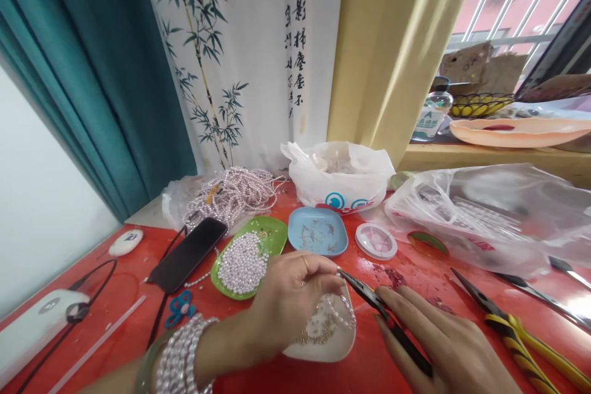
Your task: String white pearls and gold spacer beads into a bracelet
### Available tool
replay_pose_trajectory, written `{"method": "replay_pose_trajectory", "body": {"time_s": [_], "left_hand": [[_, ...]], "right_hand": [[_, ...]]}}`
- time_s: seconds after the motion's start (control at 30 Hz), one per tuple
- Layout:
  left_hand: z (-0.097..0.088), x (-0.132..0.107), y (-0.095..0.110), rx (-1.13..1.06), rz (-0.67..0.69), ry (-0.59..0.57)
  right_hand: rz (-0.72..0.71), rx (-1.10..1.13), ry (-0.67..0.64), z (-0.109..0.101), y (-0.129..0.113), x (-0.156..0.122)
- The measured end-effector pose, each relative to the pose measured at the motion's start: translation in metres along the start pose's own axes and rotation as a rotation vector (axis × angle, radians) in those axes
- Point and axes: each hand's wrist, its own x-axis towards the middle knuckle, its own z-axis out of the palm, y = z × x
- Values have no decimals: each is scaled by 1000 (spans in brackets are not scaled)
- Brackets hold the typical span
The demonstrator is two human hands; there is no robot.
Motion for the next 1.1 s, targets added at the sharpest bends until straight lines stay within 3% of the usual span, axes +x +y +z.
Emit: {"method": "replay_pose_trajectory", "body": {"time_s": [0.1,0.17,0.5,0.57,0.7,0.83,0.97,1.1], "left_hand": [[0,1,-2,-111,-127,-47],[-1,2,-4,-115,-142,-38],[-6,4,-11,192,275,2],[-6,5,-12,207,295,-13],[-10,12,-12,79,100,-20],[-14,18,-10,-103,-37,-60],[-14,20,-10,-252,-183,-134],[-13,20,-12,-469,-300,-196]], "right_hand": [[-10,-5,22,2,2,-1],[-2,16,27,2,2,-2],[75,175,-31,4,0,-2],[108,205,-60,1,-1,2],[201,232,-239,-13,8,11],[148,107,-352,-19,40,-1],[123,71,-658,-15,60,-20],[266,154,-944,-20,54,-14]]}}
